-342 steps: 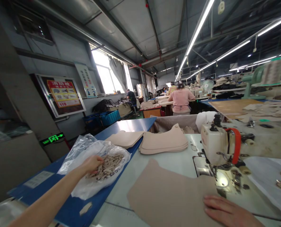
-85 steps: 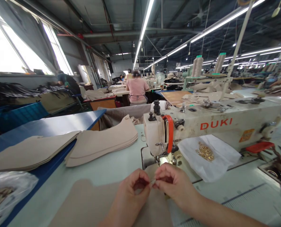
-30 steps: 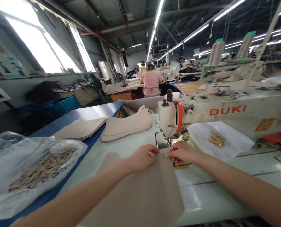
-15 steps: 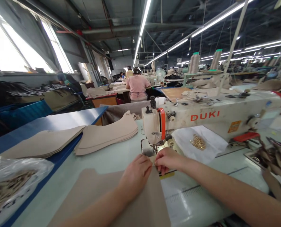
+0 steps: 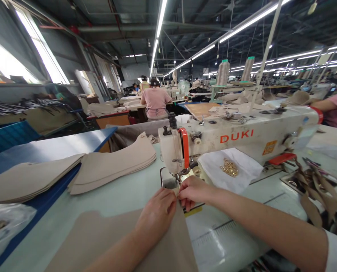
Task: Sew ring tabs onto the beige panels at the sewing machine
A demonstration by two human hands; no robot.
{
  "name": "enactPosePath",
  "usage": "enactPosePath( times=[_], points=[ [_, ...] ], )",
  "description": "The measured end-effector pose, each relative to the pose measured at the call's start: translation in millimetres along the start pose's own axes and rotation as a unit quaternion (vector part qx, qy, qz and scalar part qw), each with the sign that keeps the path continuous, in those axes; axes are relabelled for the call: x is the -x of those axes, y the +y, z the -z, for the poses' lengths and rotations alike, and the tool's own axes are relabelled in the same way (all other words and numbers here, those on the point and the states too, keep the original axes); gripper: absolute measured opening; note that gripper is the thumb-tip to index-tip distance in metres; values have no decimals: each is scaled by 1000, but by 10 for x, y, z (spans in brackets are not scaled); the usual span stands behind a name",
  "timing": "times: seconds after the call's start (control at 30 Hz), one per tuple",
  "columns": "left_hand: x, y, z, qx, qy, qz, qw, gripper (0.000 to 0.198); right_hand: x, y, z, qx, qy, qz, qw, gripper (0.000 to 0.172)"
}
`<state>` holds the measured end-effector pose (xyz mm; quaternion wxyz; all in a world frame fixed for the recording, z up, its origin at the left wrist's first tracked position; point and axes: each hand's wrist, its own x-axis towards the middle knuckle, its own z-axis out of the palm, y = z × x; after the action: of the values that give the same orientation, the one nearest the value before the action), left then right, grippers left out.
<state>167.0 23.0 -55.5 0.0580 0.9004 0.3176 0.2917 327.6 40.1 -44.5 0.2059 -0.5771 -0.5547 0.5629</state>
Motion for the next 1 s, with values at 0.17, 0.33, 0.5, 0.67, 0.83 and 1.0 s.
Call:
enactPosePath(
  times=[0.17,0.33,0.5,0.67,0.83,1.0],
  points=[
    [-10,-6,-16,-8,-1,17,1000,21,1,-20,-14,39,9,10,999,21],
    [-7,-6,-18,-9,6,16,1000,22,33,-36,-28,99,31,46,994,20],
    [14,-23,-29,-10,6,23,1000,19,304,83,44,203,111,151,961,12],
    [24,-39,-57,-1,17,23,1000,19,693,341,101,478,70,382,788,12],
    [26,-53,-69,-1,28,16,999,19,671,432,-3,551,87,452,696,13],
    [28,-60,-66,-2,18,9,1000,19,501,401,-96,512,150,467,705,12]
  ],
)
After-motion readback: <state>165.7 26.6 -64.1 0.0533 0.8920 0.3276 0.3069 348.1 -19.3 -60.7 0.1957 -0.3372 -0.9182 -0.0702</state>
